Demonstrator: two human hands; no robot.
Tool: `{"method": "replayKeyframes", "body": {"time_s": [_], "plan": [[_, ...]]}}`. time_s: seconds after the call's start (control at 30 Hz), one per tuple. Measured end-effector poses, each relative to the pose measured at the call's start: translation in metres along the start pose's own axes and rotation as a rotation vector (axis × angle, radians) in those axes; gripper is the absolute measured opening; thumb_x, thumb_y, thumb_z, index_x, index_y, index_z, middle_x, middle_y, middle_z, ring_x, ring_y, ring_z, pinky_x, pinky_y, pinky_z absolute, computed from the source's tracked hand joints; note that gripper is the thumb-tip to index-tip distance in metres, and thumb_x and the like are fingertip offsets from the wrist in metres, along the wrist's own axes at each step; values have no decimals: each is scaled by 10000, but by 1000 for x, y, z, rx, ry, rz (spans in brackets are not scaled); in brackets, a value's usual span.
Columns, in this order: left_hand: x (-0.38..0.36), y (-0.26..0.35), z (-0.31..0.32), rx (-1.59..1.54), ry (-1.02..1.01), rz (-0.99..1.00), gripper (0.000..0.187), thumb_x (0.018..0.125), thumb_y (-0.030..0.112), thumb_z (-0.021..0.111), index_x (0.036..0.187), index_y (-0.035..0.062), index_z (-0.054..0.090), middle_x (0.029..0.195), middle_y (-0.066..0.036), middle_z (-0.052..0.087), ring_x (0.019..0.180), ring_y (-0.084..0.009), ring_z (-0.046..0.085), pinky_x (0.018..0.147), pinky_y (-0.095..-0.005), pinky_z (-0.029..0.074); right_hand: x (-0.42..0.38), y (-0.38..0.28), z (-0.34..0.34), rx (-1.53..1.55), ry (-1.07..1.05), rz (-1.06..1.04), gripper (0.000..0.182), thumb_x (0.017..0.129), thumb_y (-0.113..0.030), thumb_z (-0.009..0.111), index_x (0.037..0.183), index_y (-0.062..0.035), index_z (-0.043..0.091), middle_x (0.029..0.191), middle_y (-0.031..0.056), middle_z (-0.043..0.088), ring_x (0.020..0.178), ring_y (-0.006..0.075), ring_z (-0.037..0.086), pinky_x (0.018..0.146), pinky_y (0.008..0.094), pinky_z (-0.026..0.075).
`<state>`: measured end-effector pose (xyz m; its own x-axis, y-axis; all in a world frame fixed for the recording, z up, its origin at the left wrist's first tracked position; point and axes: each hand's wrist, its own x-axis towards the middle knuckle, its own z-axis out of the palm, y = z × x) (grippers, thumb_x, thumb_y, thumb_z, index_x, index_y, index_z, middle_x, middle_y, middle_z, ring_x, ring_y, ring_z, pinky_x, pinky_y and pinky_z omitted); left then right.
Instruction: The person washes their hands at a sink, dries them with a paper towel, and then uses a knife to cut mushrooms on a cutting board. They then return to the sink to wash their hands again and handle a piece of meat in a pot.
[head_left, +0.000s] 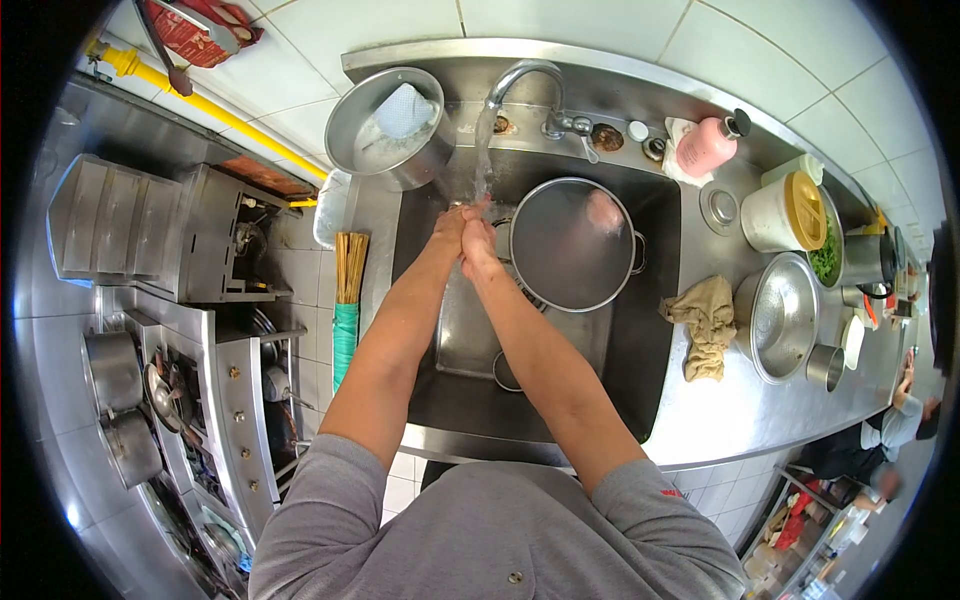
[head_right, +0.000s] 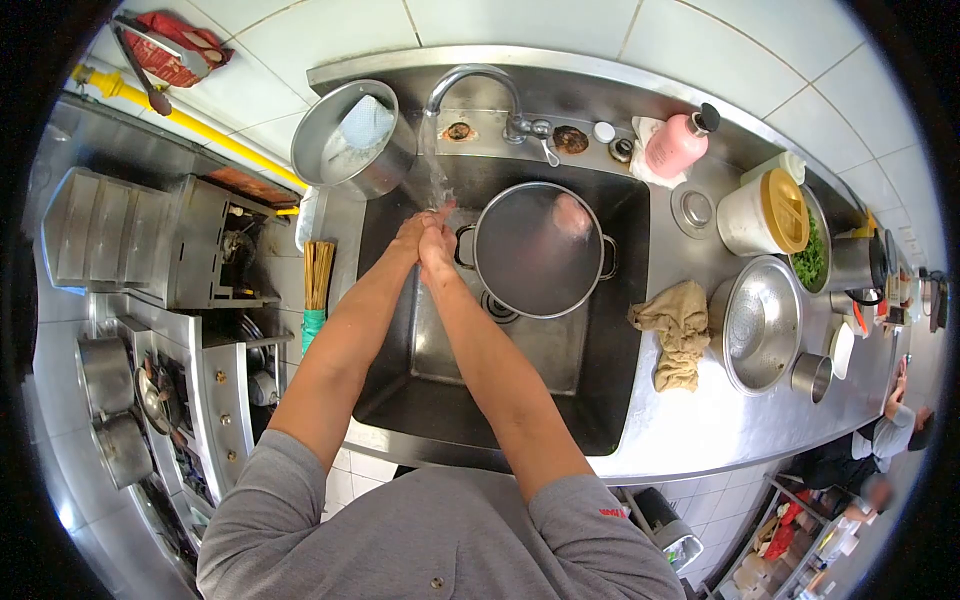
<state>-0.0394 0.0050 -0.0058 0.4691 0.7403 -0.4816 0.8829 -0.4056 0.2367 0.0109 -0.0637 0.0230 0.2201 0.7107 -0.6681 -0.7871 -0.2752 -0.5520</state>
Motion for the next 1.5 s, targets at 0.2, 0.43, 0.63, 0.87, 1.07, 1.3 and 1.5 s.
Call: {"method": "replayKeyframes", "body": {"time_s": [0.2, 0.43, 0.63, 0.87, 1.07, 1.3, 1.5], "plan": [[-11, 14, -17, -26, -19, -26, 708, 903, 275, 575, 1540, 312, 268, 1354, -200, 569, 1245, -351, 558, 1054, -443, 430, -6, -8, 0, -59, 26, 9, 419, 964, -307, 571, 1242, -4, 491, 1146, 137, 639, 999, 230, 656, 769, 357, 548], [-10, 11, -13, -12, -25, 9, 729, 898, 260, 590, 1546, 290, 256, 1372, -195, 556, 1254, -351, 548, 1051, -423, 440, -1, -2, 0, 1, 32, 1, 535, 961, -279, 563, 1327, 84, 421, 1239, 233, 571, 1118, 300, 590, 932, 382, 489], [-22, 20, -27, -24, -38, -16, 721, 895, 246, 591, 1540, 278, 272, 1404, -192, 529, 1278, -332, 532, 1056, -416, 441, 6, 3, -3, -10, 35, 14, 492, 966, -286, 554, 1303, 56, 445, 1223, 210, 581, 1100, 285, 600, 897, 385, 505], [-10, 11, -16, -7, -10, -7, 690, 873, 250, 618, 1506, 223, 347, 1393, -173, 547, 1275, -328, 540, 1046, -425, 445, 6, 2, -3, -43, 42, 11, 435, 978, -290, 525, 1264, 36, 490, 1201, 188, 597, 1060, 273, 617, 878, 385, 512], [-6, 0, -13, 205, -41, 36, 593, 835, 267, 661, 1403, 205, 499, 1331, -147, 595, 1278, -328, 535, 1048, -482, 425, -15, -18, 7, 84, -31, 49, 354, 974, -253, 520, 1192, 25, 546, 1138, 135, 637, 1001, 259, 639, 842, 374, 516], [-24, 40, -60, 202, -36, 6, 490, 810, 247, 672, 1255, 57, 592, 1321, -162, 598, 1271, -334, 536, 1039, -501, 411, 67, -33, -12, 60, -158, 157, 232, 955, -144, 488, 1082, 17, 598, 1014, 121, 670, 945, 270, 652, 763, 412, 537], [-24, 44, -68, 34, 4, -89, 589, 826, 267, 670, 1360, 79, 509, 1403, -143, 508, 1281, -300, 521, 1040, -456, 400, 61, -62, 8, -175, -78, 96, 236, 962, -83, 446, 1097, 65, 569, 1005, 178, 658, 857, 305, 675, 734, 443, 558]]}}
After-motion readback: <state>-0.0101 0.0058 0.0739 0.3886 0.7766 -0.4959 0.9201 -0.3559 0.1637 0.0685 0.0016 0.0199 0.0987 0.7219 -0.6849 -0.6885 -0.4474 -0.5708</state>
